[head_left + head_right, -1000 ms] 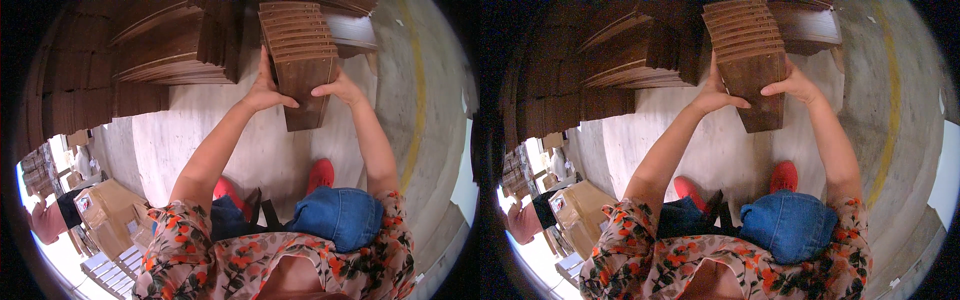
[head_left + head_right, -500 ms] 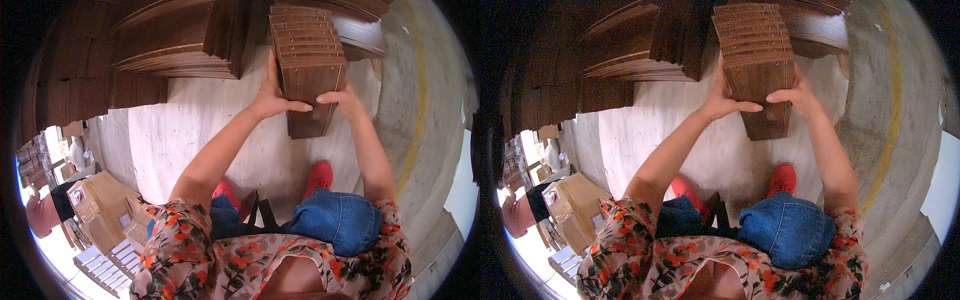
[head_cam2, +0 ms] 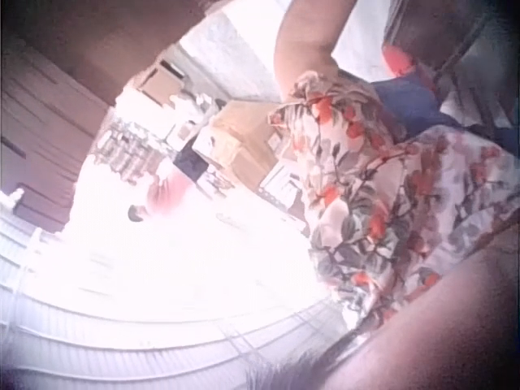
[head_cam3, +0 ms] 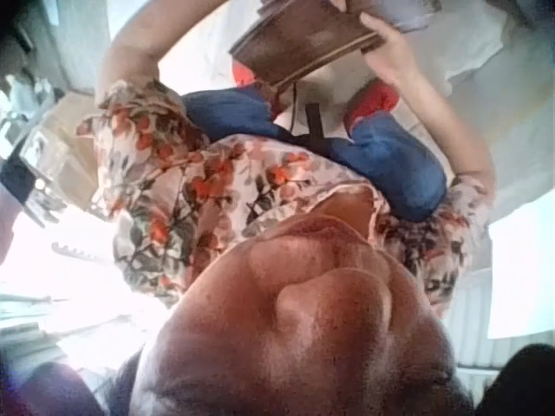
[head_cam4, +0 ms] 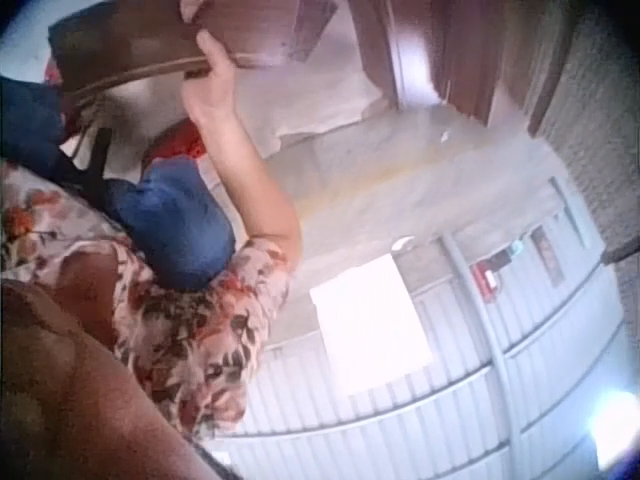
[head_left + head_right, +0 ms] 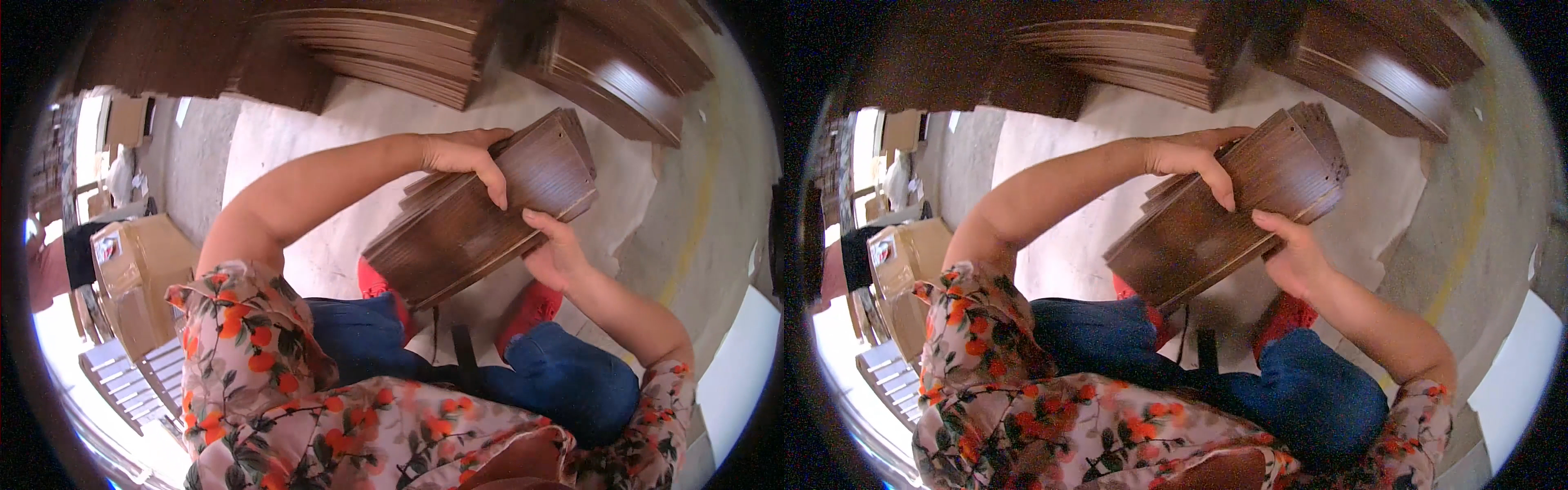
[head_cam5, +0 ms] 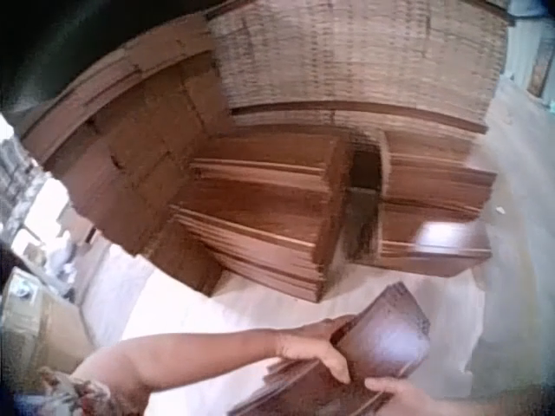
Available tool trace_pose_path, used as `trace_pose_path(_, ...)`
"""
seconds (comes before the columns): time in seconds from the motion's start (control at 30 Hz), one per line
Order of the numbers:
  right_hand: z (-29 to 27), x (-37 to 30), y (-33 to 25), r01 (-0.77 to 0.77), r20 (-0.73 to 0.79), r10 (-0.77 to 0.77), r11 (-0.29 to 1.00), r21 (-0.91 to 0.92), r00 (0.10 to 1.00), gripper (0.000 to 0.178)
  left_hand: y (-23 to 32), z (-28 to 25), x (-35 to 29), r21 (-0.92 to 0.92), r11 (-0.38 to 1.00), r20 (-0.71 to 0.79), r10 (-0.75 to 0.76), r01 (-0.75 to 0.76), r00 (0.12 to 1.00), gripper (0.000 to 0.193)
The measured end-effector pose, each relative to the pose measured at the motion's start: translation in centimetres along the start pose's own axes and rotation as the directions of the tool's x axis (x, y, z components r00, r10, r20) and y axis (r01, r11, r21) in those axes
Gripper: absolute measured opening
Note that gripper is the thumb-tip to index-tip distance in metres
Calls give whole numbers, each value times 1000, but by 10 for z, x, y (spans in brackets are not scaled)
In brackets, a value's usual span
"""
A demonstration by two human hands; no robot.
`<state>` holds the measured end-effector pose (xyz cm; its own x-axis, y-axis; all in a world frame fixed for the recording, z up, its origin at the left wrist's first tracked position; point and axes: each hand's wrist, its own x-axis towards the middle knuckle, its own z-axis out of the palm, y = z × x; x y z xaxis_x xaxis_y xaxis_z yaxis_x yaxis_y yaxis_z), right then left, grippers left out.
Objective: The person picks up wood panels from a stack, handles them one at a time, and places them onto another stack while occasionally shifting the position of the stacks.
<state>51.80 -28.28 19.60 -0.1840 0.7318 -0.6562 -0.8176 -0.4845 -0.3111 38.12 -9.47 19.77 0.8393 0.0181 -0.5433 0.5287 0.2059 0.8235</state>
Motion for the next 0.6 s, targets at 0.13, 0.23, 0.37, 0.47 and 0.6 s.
trace_pose_path(0.13, 44, 24, 27, -182, -91, 177, 982, -57, 980, 44, -6, -32, -47, -148, 956, 185, -223, 252, 957, 81)
trace_pose_path(0.23, 54, 65, 62, -117, 15, 116, 980, 160, 993, 44, -35, -61, -55, -234, 936, 229, -212, 265, 950, 73)
trace_pose_path(0.37, 58, 106, 114, -39, -137, 87, 946, 321, 987, 46, -80, -85, -33, -320, 918, 314, -132, 236, 940, 70)
trace_pose_path(0.47, 62, 128, 141, 9, -147, 86, 835, 550, 985, 44, -89, -97, -8, 112, 955, 326, -295, 274, 898, 68)
trace_pose_path(0.6, 76, 144, 150, 63, -155, 25, 840, 540, 988, 52, -97, -76, -36, 793, 606, -190, 163, 54, 968, 58)
